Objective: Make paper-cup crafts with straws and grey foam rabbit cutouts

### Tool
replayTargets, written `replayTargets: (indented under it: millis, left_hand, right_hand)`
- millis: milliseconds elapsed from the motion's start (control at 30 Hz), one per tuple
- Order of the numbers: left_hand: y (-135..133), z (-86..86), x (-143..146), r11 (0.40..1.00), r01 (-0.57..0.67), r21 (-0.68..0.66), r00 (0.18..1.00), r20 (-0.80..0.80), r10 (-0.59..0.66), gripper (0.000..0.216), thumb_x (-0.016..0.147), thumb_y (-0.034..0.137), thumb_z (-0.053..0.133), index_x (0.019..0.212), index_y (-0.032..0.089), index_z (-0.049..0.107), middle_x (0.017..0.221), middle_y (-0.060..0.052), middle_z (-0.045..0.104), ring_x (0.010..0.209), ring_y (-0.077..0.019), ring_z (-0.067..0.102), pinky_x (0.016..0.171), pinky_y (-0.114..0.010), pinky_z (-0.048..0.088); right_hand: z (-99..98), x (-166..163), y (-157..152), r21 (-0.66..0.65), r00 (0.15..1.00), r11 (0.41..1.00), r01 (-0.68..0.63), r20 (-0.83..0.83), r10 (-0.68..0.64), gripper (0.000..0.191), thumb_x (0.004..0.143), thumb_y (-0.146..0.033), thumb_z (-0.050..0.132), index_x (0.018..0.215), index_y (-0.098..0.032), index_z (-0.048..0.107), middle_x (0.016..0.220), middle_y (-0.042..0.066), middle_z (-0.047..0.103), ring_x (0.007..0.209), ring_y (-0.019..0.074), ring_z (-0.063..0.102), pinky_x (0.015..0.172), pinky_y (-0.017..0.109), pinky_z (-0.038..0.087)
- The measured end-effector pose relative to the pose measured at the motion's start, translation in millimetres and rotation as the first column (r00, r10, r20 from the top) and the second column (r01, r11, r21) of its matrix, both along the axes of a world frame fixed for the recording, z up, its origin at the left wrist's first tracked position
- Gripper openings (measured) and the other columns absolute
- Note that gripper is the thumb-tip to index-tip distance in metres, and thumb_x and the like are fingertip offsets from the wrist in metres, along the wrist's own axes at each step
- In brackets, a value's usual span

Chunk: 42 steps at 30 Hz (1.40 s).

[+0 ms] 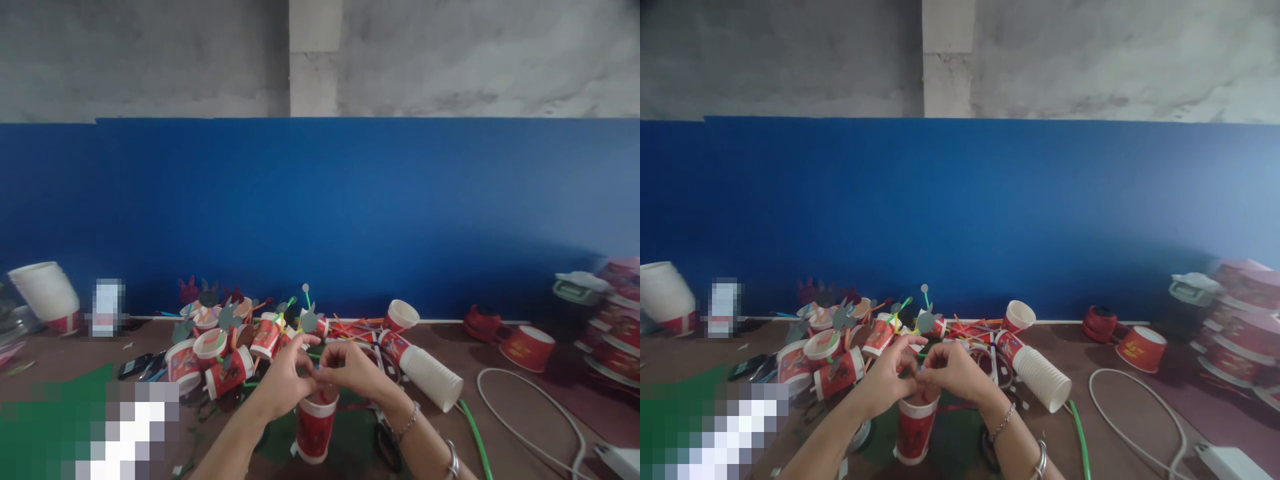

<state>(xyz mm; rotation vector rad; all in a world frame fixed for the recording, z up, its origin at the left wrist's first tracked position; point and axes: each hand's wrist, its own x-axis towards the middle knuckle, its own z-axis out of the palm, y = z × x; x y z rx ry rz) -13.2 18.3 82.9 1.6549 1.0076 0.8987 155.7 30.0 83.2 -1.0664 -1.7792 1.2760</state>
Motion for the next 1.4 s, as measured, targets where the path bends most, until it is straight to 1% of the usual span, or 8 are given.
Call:
replayTargets:
  millis: [367, 533, 667, 767, 933, 1133, 1300, 1400]
  left_hand:
    - [2.9, -4.7, 1.1, 1.000, -0.001, 0.002, 1.000, 0.023, 0.001, 0.062, 0.060, 0.004, 0.061, 0.118, 0.016, 0.046, 0.064, 0.005, 0.061, 0.066, -0.0145, 0.059, 0.066, -0.025, 0.044]
    - [5.6, -5.6, -0.4, 0.996, -0.085, 0.014, 0.991, -0.099, 0.086, 0.021, 0.063, 0.014, 0.061, 0.084, 0.014, 0.065, 0.076, -0.004, 0.066, 0.079, -0.0200, 0.061, 0.070, -0.028, 0.045]
    - [8.7, -5.8, -1.8, 0.982, -0.179, 0.055, 0.967, -0.174, 0.186, 0.009, 0.066, 0.021, 0.060, 0.070, 0.015, 0.066, 0.072, -0.004, 0.067, 0.075, -0.0206, 0.061, 0.066, -0.028, 0.045]
    - [9.6, -4.3, -1.8, 0.967, -0.240, 0.081, 0.951, -0.182, 0.251, 0.009, 0.067, 0.022, 0.059, 0.067, 0.015, 0.064, 0.066, -0.002, 0.066, 0.068, -0.0191, 0.061, 0.060, -0.026, 0.044]
    - [6.3, -1.0, 1.7, 0.904, -0.325, 0.277, 0.897, -0.214, 0.388, 0.008, 0.070, 0.023, 0.058, 0.068, 0.018, 0.064, 0.068, -0.003, 0.067, 0.067, -0.0184, 0.062, 0.062, -0.027, 0.044]
    - [-3.9, 1.6, 9.1, 0.715, -0.317, 0.623, 0.707, -0.347, 0.616, 0.011, 0.071, 0.017, 0.059, 0.063, 0.021, 0.064, 0.068, -0.004, 0.065, 0.080, -0.0237, 0.060, 0.084, -0.040, 0.040]
    - [-11.9, 1.7, 13.0, 0.642, -0.234, 0.730, 0.654, -0.371, 0.660, 0.009, 0.071, 0.015, 0.060, 0.066, 0.021, 0.064, 0.068, -0.004, 0.064, 0.081, -0.0245, 0.058, 0.092, -0.045, 0.034]
    - [-14.6, 2.4, 14.4, 0.627, -0.220, 0.747, 0.646, -0.370, 0.667, 0.011, 0.073, 0.014, 0.058, 0.065, 0.021, 0.062, 0.067, -0.004, 0.064, 0.082, -0.0239, 0.057, 0.095, -0.045, 0.031]
  right_hand:
    - [-2.1, 1.3, 0.3, -0.022, 1.000, 1.000, 0.011, -0.020, -0.012, 0.019, 0.066, -0.026, 0.068, 0.058, -0.016, 0.055, 0.047, -0.003, 0.058, 0.046, 0.0111, 0.057, 0.044, 0.019, 0.039]
    - [-5.7, -1.8, 5.0, -0.017, 0.996, 0.996, 0.085, -0.036, -0.086, 0.021, 0.064, -0.031, 0.070, 0.060, -0.015, 0.058, 0.051, 0.000, 0.063, 0.049, 0.0142, 0.060, 0.047, 0.022, 0.044]
    - [-3.4, -1.2, 8.9, 0.091, 0.980, 0.977, 0.195, 0.013, -0.197, 0.018, 0.067, -0.030, 0.066, 0.075, -0.014, 0.067, 0.060, 0.002, 0.066, 0.057, 0.0151, 0.060, 0.053, 0.024, 0.044]
    - [3.5, -0.7, 6.0, 0.243, 0.947, 0.923, 0.299, 0.040, -0.318, 0.019, 0.072, -0.028, 0.061, 0.083, -0.014, 0.069, 0.068, 0.002, 0.067, 0.063, 0.0153, 0.059, 0.058, 0.024, 0.044]
    - [10.9, -11.6, -9.7, 0.355, 0.930, 0.899, 0.258, 0.162, -0.331, 0.016, 0.076, -0.022, 0.054, 0.066, -0.017, 0.066, 0.064, 0.002, 0.065, 0.064, 0.0151, 0.058, 0.060, 0.023, 0.042]
    - [5.6, -22.5, -17.4, 0.416, 0.874, 0.863, 0.286, 0.256, -0.413, 0.016, 0.077, -0.020, 0.053, 0.071, -0.018, 0.068, 0.072, 0.004, 0.068, 0.071, 0.0178, 0.058, 0.066, 0.025, 0.041]
    - [5.4, -23.1, -17.1, 0.357, 0.871, 0.878, 0.319, 0.256, -0.420, 0.019, 0.077, -0.021, 0.051, 0.066, -0.017, 0.066, 0.066, 0.004, 0.067, 0.066, 0.0176, 0.059, 0.063, 0.024, 0.041]
    - [5.9, -23.5, -17.2, 0.308, 0.881, 0.892, 0.331, 0.239, -0.409, 0.020, 0.076, -0.021, 0.051, 0.062, -0.017, 0.064, 0.063, 0.004, 0.066, 0.063, 0.0171, 0.059, 0.062, 0.024, 0.041]
